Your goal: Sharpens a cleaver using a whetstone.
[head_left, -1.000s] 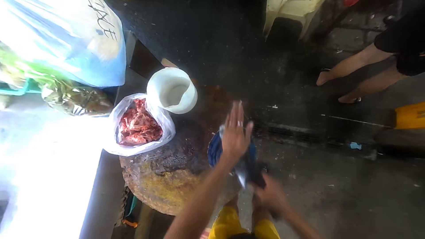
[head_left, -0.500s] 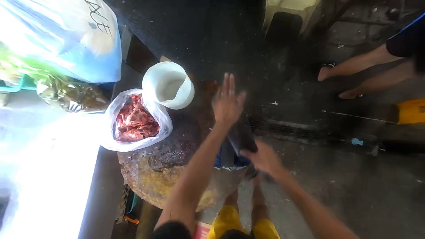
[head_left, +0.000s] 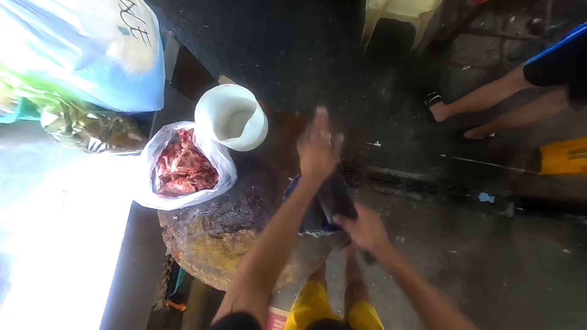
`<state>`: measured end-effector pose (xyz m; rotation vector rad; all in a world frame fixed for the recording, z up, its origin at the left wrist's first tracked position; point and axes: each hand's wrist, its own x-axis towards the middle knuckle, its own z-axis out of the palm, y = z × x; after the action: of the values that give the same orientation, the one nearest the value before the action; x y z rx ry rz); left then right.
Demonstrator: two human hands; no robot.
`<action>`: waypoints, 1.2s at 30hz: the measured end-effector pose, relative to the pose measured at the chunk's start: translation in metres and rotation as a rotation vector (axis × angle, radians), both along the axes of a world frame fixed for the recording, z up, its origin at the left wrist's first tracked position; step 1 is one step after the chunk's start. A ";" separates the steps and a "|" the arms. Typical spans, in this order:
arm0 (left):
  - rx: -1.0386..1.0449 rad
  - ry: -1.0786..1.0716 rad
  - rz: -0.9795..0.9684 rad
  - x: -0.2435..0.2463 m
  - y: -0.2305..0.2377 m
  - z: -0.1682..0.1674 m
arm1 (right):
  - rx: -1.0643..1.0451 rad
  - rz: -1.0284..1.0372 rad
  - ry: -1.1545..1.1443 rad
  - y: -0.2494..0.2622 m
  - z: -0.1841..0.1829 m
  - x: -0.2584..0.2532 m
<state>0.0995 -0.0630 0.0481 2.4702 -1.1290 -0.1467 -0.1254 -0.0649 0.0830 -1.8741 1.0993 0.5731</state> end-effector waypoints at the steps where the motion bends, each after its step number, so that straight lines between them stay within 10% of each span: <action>1: 0.024 0.037 -0.010 -0.044 0.029 0.003 | 0.057 -0.034 0.040 0.030 0.007 -0.041; 5: -0.006 0.207 -0.042 -0.149 0.096 0.014 | 0.161 -0.117 0.032 0.091 0.020 -0.144; 13: -0.069 0.090 -0.093 0.046 -0.054 -0.005 | -0.028 -0.139 -0.134 -0.030 -0.006 0.053; 21: -0.102 0.272 -0.081 -0.156 0.105 0.013 | 0.184 -0.149 0.051 0.102 0.025 -0.150; 29: -0.059 0.119 -0.088 0.049 -0.064 -0.002 | -0.026 -0.148 -0.128 -0.034 -0.006 0.055; 36: -0.043 0.296 -0.115 -0.157 0.114 0.015 | 0.210 -0.147 0.086 0.120 0.026 -0.151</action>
<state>-0.0578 0.0514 0.0633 2.2529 -1.1291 -0.4993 -0.2764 0.0554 0.1089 -1.5872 1.1744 0.6628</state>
